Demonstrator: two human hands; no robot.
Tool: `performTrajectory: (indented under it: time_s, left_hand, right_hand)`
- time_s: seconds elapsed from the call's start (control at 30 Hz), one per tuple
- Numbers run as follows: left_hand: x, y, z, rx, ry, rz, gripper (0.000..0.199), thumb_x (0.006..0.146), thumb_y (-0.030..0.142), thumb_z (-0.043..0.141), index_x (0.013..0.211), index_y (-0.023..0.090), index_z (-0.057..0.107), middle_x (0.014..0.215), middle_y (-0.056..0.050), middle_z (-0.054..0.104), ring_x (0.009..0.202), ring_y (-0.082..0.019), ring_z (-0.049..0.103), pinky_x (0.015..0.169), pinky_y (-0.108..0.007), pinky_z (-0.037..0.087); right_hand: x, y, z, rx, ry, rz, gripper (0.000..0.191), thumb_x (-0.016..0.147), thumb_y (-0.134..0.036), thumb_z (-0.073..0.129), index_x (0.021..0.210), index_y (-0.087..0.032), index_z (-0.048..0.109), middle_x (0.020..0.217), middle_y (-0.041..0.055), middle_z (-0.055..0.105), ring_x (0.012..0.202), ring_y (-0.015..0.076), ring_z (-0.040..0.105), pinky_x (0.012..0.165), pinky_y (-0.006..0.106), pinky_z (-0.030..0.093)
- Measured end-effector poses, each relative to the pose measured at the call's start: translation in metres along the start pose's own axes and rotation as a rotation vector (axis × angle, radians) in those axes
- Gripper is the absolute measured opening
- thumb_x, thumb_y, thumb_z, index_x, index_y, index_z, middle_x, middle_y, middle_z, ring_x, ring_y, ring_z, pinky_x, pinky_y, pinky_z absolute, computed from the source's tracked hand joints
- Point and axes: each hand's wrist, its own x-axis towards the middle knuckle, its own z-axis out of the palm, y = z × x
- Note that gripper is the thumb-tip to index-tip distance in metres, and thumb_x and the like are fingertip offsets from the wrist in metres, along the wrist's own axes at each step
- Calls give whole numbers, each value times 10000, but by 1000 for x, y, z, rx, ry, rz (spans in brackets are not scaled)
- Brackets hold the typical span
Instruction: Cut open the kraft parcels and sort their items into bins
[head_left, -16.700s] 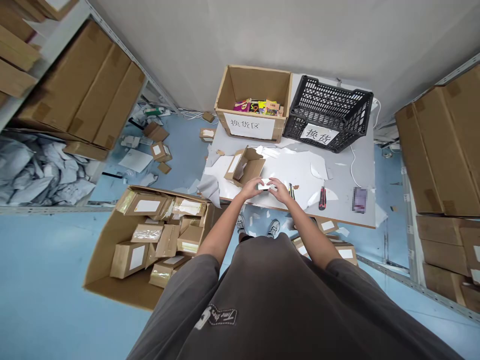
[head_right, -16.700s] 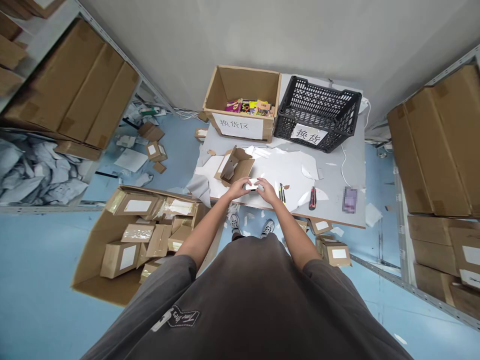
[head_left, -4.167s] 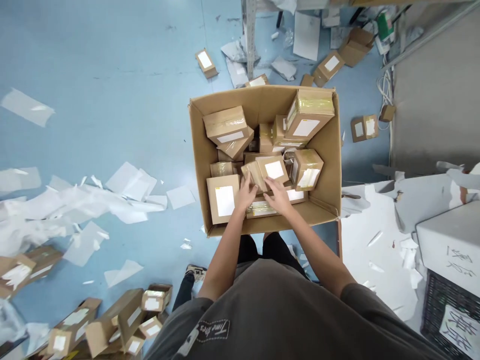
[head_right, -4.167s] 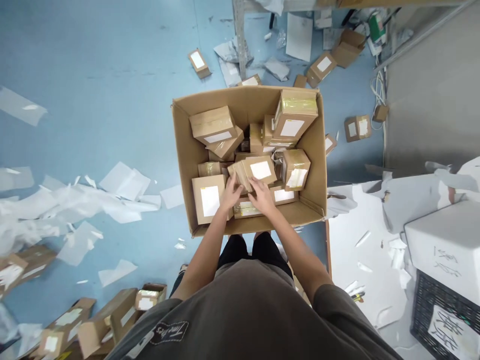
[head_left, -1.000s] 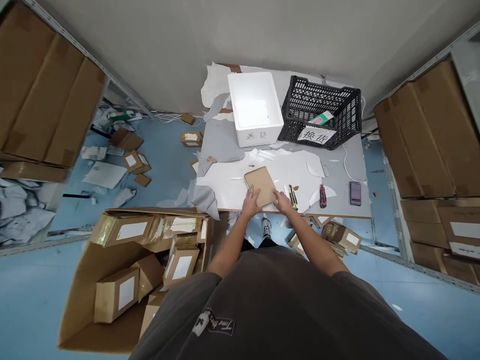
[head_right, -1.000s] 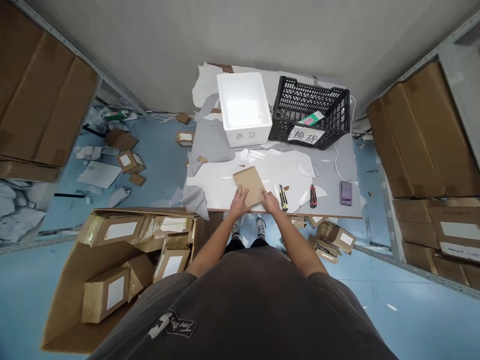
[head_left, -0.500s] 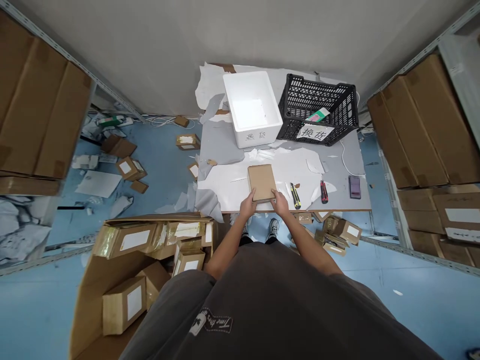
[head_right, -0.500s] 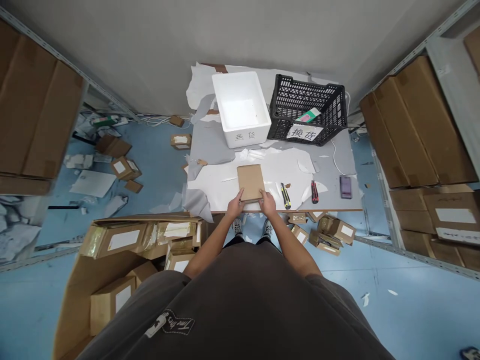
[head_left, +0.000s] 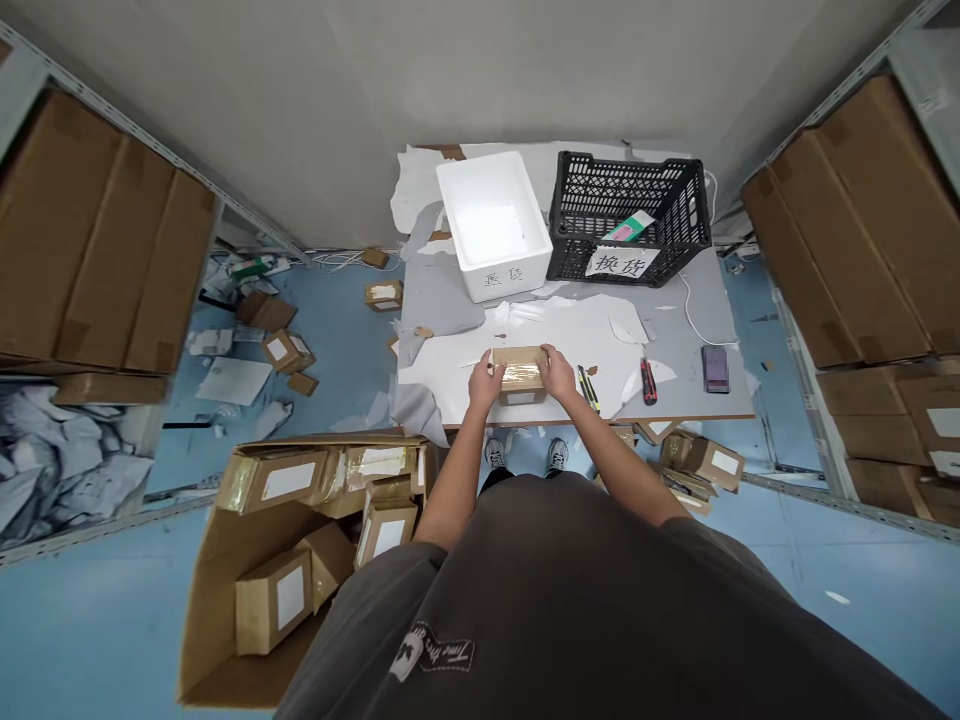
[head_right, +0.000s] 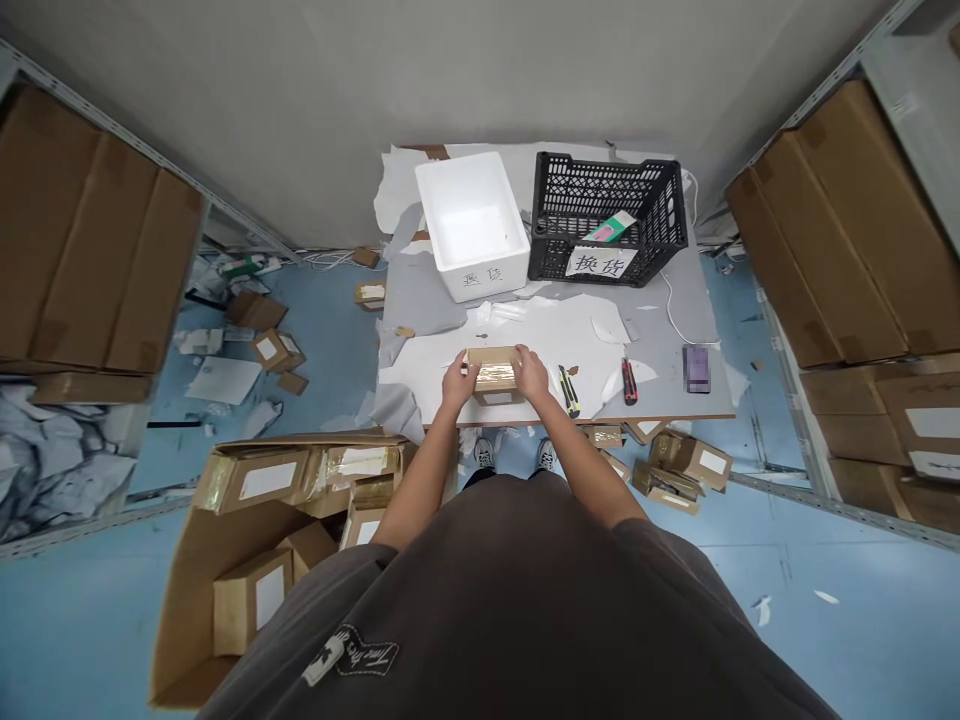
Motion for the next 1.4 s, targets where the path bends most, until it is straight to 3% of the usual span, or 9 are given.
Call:
performTrajectory:
  time_s: [0.13, 0.23, 0.3, 0.4, 0.7, 0.93, 1.1, 1.23, 1.4]
  left_hand:
    - [-27, -18, 7, -78, 28, 126, 406, 1053, 386, 645, 1422, 217, 673, 1405, -149, 687, 1100, -257, 734, 1032, -391, 584]
    - [-47, -30, 15, -119, 0, 215, 361, 1088, 379, 586, 1410, 239, 671, 1430, -139, 671, 1318, -263, 670, 1143, -407, 549]
    - [-56, -36, 19, -115, -72, 263, 564, 1015, 412, 720, 1540, 252, 589, 1575, -150, 584, 1513, -300, 542, 1238, -450, 486]
    - [-58, -39, 20, -87, -180, 276, 930, 859, 355, 892, 1679, 265, 463, 1742, -165, 405, 1651, -365, 368, 1306, -497, 417]
    - [9, -8, 9, -227, -51, 115, 818, 947, 438, 822, 1680, 286, 491, 1553, -123, 664, 1223, -283, 729, 1074, -414, 597]
    - [39, -28, 43, -186, -178, 27, 860, 929, 181, 694, 1735, 217, 395, 1693, -130, 551, 1553, -304, 538, 1302, -463, 428]
    - [6, -66, 41, -60, -240, 136, 858, 879, 241, 804, 1674, 192, 486, 1749, -180, 448, 1678, -359, 340, 1373, -528, 313]
    - [-27, -81, 47, -64, -348, 131, 1050, 786, 191, 895, 1720, 255, 418, 1792, -170, 350, 1654, -374, 382, 1319, -510, 409]
    - [-29, -71, 45, -89, -241, 108, 801, 915, 146, 728, 1672, 294, 511, 1646, -120, 532, 1535, -315, 538, 1274, -459, 467]
  right_hand:
    - [-29, 14, -13, 42, -77, -129, 441, 1022, -421, 603, 1411, -227, 679, 1502, 166, 614, 1309, 334, 650, 1096, 478, 561]
    - [-54, 25, -16, 23, -220, -146, 728, 864, -395, 828, 1552, -274, 620, 1706, 152, 434, 1474, 367, 565, 1147, 489, 544]
    - [-64, 30, -14, 22, -298, -121, 928, 825, -322, 866, 1677, -332, 501, 1776, 136, 334, 1512, 367, 544, 1158, 482, 542]
    - [-65, 31, -10, 38, -277, -86, 873, 905, -265, 779, 1710, -369, 458, 1760, 118, 368, 1527, 340, 538, 1192, 476, 521]
    - [4, 18, -22, 64, -90, -30, 657, 1034, -461, 632, 1650, -266, 513, 1414, 129, 728, 1077, 325, 739, 1043, 516, 594]
    - [41, 19, 31, 92, -125, 55, 707, 912, -148, 529, 1620, -146, 534, 1605, 177, 596, 1485, 313, 567, 1279, 520, 445]
    - [8, 47, 30, 84, -148, 13, 719, 901, -223, 634, 1609, -136, 541, 1668, 200, 510, 1595, 332, 440, 1322, 537, 391]
    - [-33, 58, 30, 70, -320, 21, 903, 780, -185, 761, 1644, -189, 502, 1622, 169, 546, 1524, 337, 514, 1279, 523, 451]
    - [-51, 46, 34, 36, -320, 63, 850, 930, -217, 646, 1738, -206, 380, 1445, 168, 639, 1260, 308, 678, 1119, 476, 568]
